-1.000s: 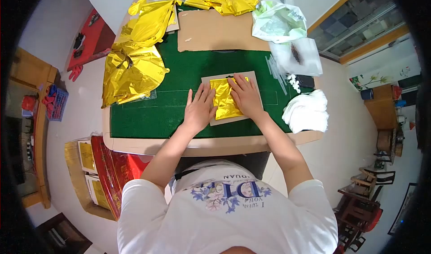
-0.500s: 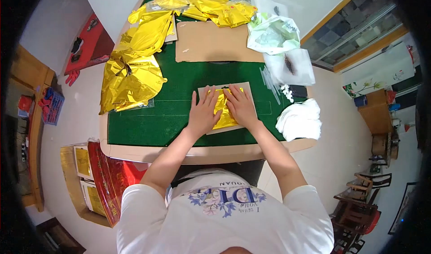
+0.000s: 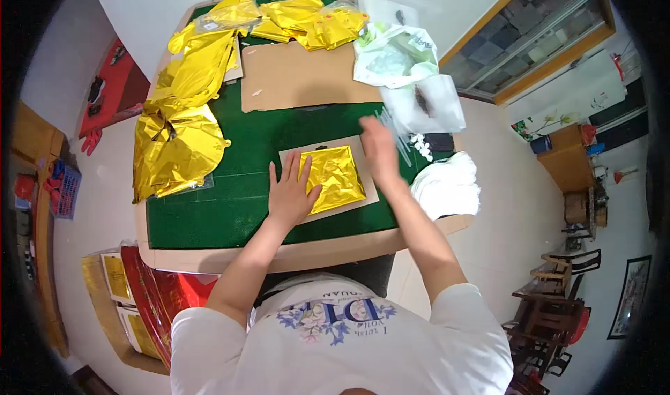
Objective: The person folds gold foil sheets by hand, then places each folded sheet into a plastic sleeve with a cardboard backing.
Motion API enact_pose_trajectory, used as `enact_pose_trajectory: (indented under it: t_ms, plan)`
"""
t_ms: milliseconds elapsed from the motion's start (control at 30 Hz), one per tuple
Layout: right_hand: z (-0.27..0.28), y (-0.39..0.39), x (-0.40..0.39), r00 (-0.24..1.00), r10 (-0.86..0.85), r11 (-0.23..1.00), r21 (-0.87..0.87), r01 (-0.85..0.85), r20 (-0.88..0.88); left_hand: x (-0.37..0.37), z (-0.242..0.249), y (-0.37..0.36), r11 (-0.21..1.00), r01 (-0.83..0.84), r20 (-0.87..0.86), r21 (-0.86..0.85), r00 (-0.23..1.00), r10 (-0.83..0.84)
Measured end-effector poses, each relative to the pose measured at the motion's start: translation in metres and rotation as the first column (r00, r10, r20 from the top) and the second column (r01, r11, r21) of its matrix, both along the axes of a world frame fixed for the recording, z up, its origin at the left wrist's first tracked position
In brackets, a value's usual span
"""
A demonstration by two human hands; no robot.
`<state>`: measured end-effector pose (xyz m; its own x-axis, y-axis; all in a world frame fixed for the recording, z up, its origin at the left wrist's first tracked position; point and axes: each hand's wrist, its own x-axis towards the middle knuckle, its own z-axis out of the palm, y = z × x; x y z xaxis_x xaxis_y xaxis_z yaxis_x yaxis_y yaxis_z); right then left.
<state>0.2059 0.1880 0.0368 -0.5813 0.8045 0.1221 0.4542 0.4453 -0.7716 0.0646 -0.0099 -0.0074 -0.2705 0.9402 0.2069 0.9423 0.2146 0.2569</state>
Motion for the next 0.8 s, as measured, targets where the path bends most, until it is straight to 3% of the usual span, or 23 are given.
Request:
enact_pose_trajectory:
  t_ms: [33, 67, 167, 233, 333, 467, 600, 800]
  plan:
    - [-0.006, 0.017, 0.013, 0.994, -0.069, 0.779, 0.618, 0.108, -0.088, 0.0, 0.001, -0.001, 1.0, 0.001, -0.01, -0.019, 1.0, -0.001]
    - [-0.02, 0.052, 0.028, 0.987, -0.145, 0.736, 0.66, 0.151, -0.064, 0.0, -0.003, -0.001, 1.0, -0.005, -0.017, -0.016, 1.0, 0.005]
    - [-0.03, 0.115, 0.063, 0.902, -0.38, 0.742, 0.65, 0.164, 0.206, -0.001, 0.0, 0.0, 0.997, -0.01, -0.003, -0.081, 1.0, 0.009]
    - [-0.023, 0.12, 0.068, 0.8, -0.473, 0.804, 0.552, 0.221, 0.369, -0.001, 0.003, 0.0, 0.996, -0.017, 0.016, -0.089, 1.0, 0.019]
    - [-0.023, 0.13, 0.071, 0.773, -0.429, 0.857, 0.481, 0.185, 0.467, -0.001, 0.001, 0.0, 0.996, -0.02, 0.027, -0.092, 0.999, 0.022]
    - [-0.032, 0.147, 0.07, 0.771, -0.358, 0.916, 0.358, 0.181, 0.526, -0.001, 0.002, -0.001, 0.998, -0.012, 0.024, -0.062, 1.0, 0.013]
    - [-0.04, 0.158, 0.071, 0.798, -0.321, 0.925, 0.351, 0.149, 0.509, -0.002, 0.005, -0.002, 1.0, -0.016, 0.066, -0.026, 0.998, 0.018]
    - [-0.049, 0.158, 0.081, 0.913, -0.294, 0.861, 0.494, 0.124, 0.282, -0.003, 0.003, -0.003, 0.998, -0.038, 0.125, 0.043, 0.992, 0.032]
